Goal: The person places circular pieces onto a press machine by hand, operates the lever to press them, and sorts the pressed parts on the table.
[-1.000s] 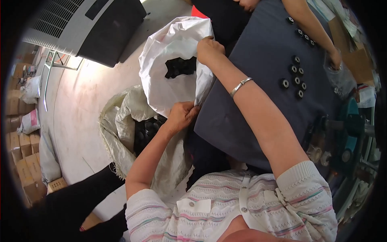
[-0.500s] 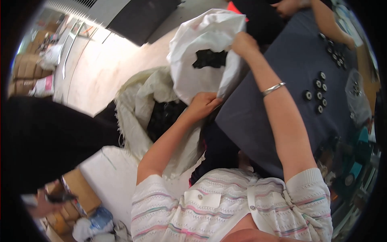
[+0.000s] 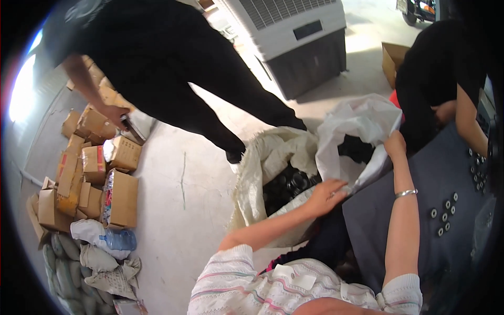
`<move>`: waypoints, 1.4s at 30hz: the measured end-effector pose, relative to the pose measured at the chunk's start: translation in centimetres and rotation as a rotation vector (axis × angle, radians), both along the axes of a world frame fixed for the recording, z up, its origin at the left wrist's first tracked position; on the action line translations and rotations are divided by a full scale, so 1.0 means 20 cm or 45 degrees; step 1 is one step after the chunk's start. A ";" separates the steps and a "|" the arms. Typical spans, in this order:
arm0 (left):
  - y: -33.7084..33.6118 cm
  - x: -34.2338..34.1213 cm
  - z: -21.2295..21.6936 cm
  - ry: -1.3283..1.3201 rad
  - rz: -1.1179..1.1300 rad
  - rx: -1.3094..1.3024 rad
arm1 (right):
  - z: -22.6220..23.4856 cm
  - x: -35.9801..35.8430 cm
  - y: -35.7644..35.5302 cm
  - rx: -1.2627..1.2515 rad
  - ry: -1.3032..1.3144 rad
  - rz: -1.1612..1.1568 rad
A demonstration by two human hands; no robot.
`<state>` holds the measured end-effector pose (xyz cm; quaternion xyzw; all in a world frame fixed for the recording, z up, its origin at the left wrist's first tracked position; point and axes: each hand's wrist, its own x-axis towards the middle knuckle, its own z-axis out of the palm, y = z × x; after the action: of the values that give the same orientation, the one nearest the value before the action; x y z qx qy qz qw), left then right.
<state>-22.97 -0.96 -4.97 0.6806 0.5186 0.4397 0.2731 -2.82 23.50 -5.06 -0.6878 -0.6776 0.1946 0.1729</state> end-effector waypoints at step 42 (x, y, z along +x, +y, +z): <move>0.44 -0.08 0.11 0.249 0.110 0.059 | 0.15 -0.07 -0.02 -0.112 0.883 0.045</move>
<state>-24.53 7.80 -2.68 0.7034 0.5613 0.3945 0.1861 -4.18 23.11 -2.05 -0.5758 -0.5814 0.4486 0.3594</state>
